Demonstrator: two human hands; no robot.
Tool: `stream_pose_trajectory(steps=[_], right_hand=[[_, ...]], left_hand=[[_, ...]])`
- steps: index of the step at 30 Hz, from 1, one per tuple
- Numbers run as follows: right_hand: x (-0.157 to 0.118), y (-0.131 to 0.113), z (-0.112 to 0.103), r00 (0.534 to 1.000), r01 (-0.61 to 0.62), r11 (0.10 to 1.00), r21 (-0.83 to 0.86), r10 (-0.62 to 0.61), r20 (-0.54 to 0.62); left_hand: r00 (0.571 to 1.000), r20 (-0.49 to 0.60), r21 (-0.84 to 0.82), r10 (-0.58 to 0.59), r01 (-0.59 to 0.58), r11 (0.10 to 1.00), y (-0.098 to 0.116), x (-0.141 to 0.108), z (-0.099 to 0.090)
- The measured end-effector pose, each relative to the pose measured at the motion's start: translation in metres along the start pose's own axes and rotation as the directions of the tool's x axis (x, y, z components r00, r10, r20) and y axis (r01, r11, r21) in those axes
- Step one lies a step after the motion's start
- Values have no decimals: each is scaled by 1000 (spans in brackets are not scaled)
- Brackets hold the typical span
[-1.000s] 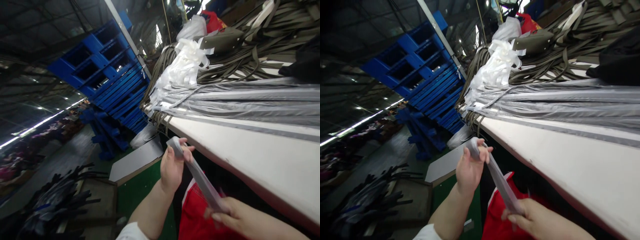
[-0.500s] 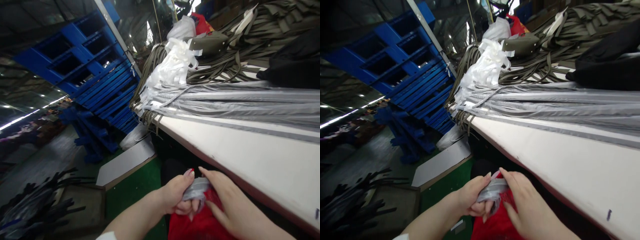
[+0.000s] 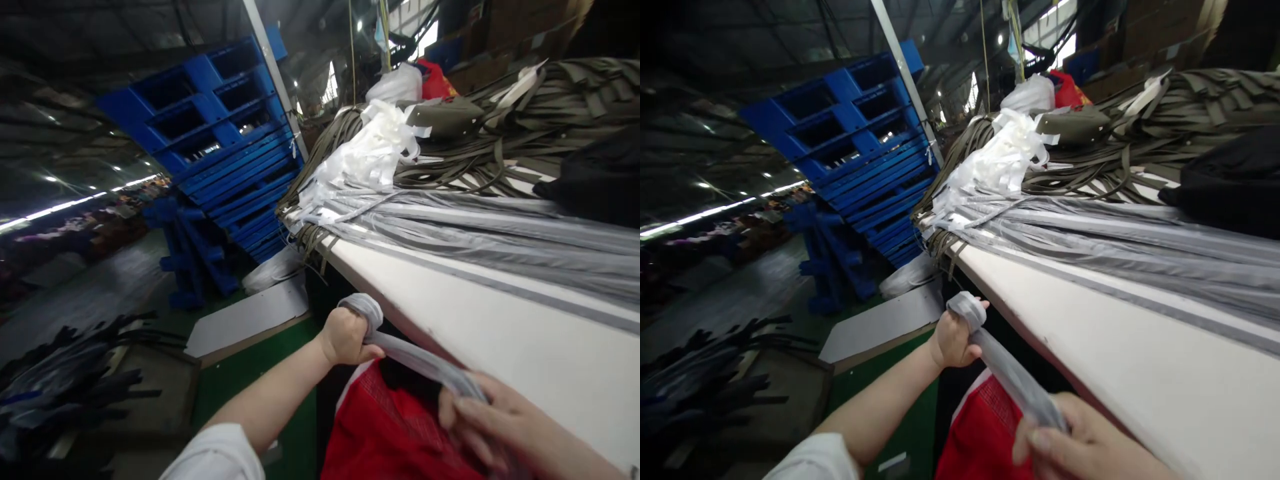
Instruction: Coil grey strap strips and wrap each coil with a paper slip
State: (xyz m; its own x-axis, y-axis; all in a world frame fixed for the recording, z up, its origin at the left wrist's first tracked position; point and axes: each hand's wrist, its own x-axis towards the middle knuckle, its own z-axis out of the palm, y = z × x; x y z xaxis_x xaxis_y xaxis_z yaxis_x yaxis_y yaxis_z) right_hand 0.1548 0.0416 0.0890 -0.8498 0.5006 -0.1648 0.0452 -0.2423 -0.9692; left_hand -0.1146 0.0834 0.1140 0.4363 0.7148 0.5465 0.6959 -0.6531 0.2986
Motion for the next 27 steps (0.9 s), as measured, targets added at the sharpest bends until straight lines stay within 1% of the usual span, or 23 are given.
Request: stream_pose_trajectory(steps=[1, 2, 3, 4, 5, 6, 7, 8, 9, 10, 12, 14, 16, 18, 19, 20, 21, 22, 23, 24, 25, 26, 27], right_hand=[[-3, -2, -7, 999, -13, 1000, 12, 13, -52], [-5, -4, -14, 993, -31, 999, -20, 28, -119], [-5, -4, -21, 980, -55, 994, -99, 35, -194], [-4, -2, -26, 963, -84, 974, -210, 25, -269], [-3, 0, -30, 944, -112, 938, -329, -3, -330], [-1, 3, -32, 927, -133, 892, -433, -43, -373], [1, 6, -32, 917, -144, 847, -511, -80, -391], [4, 9, -30, 915, -145, 816, -559, -105, -391], [6, 12, -27, 917, -143, 803, -579, -113, -383], [8, 15, -23, 926, -136, 805, -578, -104, -364], [12, 19, -17, 948, -103, 845, -525, -76, -309], [15, 23, -13, 957, -55, 899, -434, -76, -279], [16, 28, -14, 948, -22, 930, -367, -97, -303], [17, 35, -15, 926, -27, 939, -344, -106, -363], [19, 39, -14, 921, -34, 941, -337, -101, -377], [20, 43, -11, 924, -39, 944, -327, -91, -372], [22, 46, -6, 934, -37, 950, -310, -78, -348], [24, 49, 2, 949, -28, 957, -289, -65, -307], [26, 50, 12, 964, -16, 964, -264, -55, -258], [26, 49, 24, 977, -7, 972, -234, -44, -208], [26, 45, 35, 987, -3, 981, -192, -28, -160], [25, 40, 45, 993, -4, 991, -133, -12, -118], [23, 33, 53, 996, -10, 998, -61, 5, -85]], left_hand=[[991, 137, 32, 6, -11, 999, 1, -6, 3], [965, 260, 25, -29, 23, 999, 4, -10, 5], [922, 376, -10, -96, 107, 994, 8, -13, 3], [850, 496, -65, -177, 240, 969, 12, -14, 0], [743, 625, -133, -240, 405, 905, 15, -15, -5], [613, 745, -198, -263, 580, 790, 17, -15, -11], [485, 842, -248, -237, 738, 628, 19, -15, -16], [382, 907, -275, -177, 855, 440, 18, -16, -22], [319, 942, -285, -105, 925, 253, 18, -16, -26], [296, 954, -291, -47, 953, 86, 16, -17, -30], [315, 949, -312, -7, 935, -170, 13, -18, -35], [357, 933, -349, -41, 873, -341, 10, -17, -39], [418, 900, -428, -127, 785, -447, 9, -15, -44], [498, 834, -544, -238, 673, -501, 7, -10, -51], [543, 778, -621, -316, 593, -513, 6, -7, -54], [583, 702, -706, -409, 494, -507, 4, -4, -57], [611, 602, -793, -514, 379, -478, 1, 0, -58], [622, 483, -870, -616, 260, -419, -2, 5, -58], [615, 361, -927, -701, 157, -339, -5, 10, -55], [596, 251, -965, -762, 88, -248, -9, 14, -49], [575, 156, -987, -803, 59, -150, -12, 18, -40], [556, 69, -997, -828, 64, -40, -13, 19, -29], [548, -15, -991, -836, 102, 85, -14, 19, -15]])
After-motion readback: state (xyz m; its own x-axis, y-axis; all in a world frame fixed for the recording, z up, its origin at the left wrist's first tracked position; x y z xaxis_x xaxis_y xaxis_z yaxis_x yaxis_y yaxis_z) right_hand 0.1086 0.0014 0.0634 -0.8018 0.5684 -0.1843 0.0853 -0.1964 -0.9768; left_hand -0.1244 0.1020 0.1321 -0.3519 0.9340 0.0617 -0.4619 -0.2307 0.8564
